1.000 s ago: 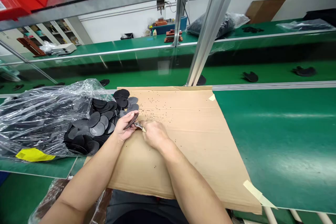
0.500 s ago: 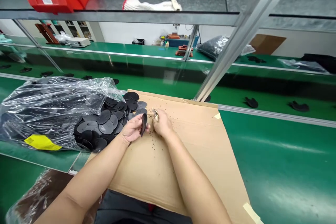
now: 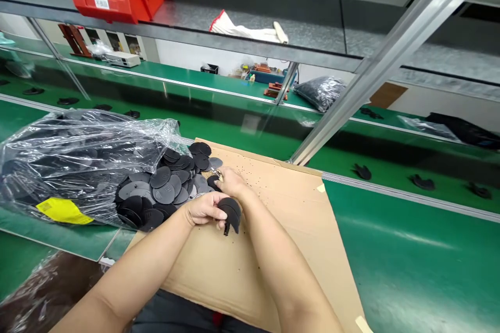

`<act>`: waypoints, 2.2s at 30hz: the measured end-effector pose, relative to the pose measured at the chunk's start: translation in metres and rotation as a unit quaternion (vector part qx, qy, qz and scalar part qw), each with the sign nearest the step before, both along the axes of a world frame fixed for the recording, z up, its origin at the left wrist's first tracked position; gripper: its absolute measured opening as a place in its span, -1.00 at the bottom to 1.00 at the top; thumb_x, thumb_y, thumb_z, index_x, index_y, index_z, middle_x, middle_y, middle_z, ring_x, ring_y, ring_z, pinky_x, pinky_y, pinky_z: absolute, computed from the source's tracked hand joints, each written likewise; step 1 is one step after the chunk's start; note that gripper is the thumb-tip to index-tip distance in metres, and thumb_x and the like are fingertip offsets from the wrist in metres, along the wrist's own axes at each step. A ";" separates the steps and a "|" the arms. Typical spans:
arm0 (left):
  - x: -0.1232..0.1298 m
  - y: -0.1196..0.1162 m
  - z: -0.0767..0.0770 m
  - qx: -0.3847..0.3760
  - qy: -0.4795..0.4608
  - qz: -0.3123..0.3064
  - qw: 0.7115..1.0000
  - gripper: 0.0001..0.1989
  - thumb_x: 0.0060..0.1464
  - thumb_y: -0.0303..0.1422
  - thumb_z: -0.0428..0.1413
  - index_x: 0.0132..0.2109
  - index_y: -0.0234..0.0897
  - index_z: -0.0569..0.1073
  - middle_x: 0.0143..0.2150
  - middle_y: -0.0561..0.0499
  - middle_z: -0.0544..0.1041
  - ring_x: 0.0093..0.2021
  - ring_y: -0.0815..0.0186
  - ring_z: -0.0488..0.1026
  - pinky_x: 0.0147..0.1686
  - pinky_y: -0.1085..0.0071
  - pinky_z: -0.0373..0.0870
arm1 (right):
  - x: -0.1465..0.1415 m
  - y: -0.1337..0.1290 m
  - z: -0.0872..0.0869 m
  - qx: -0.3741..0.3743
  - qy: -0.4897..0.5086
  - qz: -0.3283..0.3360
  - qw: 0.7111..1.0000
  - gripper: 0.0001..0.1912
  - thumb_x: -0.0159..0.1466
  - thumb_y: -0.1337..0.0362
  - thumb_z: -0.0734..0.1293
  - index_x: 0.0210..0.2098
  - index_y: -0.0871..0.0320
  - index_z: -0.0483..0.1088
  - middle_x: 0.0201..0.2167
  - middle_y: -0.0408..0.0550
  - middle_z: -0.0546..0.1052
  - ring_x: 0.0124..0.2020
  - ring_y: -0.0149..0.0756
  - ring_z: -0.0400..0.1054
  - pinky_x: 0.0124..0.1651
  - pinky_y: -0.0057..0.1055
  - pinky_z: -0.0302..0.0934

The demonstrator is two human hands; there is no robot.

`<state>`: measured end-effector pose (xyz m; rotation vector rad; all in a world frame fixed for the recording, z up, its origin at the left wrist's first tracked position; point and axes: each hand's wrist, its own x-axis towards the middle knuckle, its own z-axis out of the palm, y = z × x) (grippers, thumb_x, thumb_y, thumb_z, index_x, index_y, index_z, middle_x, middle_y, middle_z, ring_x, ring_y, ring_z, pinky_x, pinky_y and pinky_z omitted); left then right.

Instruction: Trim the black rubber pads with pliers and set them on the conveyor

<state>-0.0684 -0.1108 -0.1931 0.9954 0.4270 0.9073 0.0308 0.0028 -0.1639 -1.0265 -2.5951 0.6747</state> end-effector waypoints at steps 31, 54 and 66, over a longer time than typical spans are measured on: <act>0.031 0.010 -0.003 -0.037 0.014 0.430 0.902 -0.44 -0.23 -0.30 0.38 -0.03 -0.32 0.44 -0.12 -0.12 0.55 -0.19 0.17 0.52 -0.22 0.24 0.52 | 0.066 -0.052 -0.034 -0.113 0.441 -0.162 0.875 -0.73 0.14 0.07 0.37 -0.39 0.15 0.34 -0.55 -0.21 0.34 -0.53 -0.43 0.18 -0.42 -0.48 0.14; 0.028 0.010 -0.001 0.003 -0.003 0.385 0.923 -0.61 -0.22 -0.37 0.37 -0.19 -0.38 0.51 -0.16 -0.12 0.56 -0.12 0.21 0.49 0.00 0.26 0.37 | 0.075 -0.053 -0.031 -0.082 0.369 -0.106 0.920 -0.62 0.15 -0.06 0.35 -0.49 0.16 0.39 -0.58 -0.18 0.33 -0.50 -0.37 0.21 -0.42 -0.45 0.15; 0.023 0.013 -0.002 -0.103 -0.029 0.336 0.936 -0.61 -0.13 -0.31 0.34 -0.14 -0.28 0.42 -0.27 0.01 0.49 -0.41 0.42 0.41 -0.48 0.52 0.32 | 0.067 -0.067 -0.022 -0.008 0.384 -0.075 0.920 -0.71 0.26 0.07 0.28 -0.24 0.14 0.48 -0.30 -0.04 0.52 -0.27 -0.26 0.39 -0.14 -0.34 0.28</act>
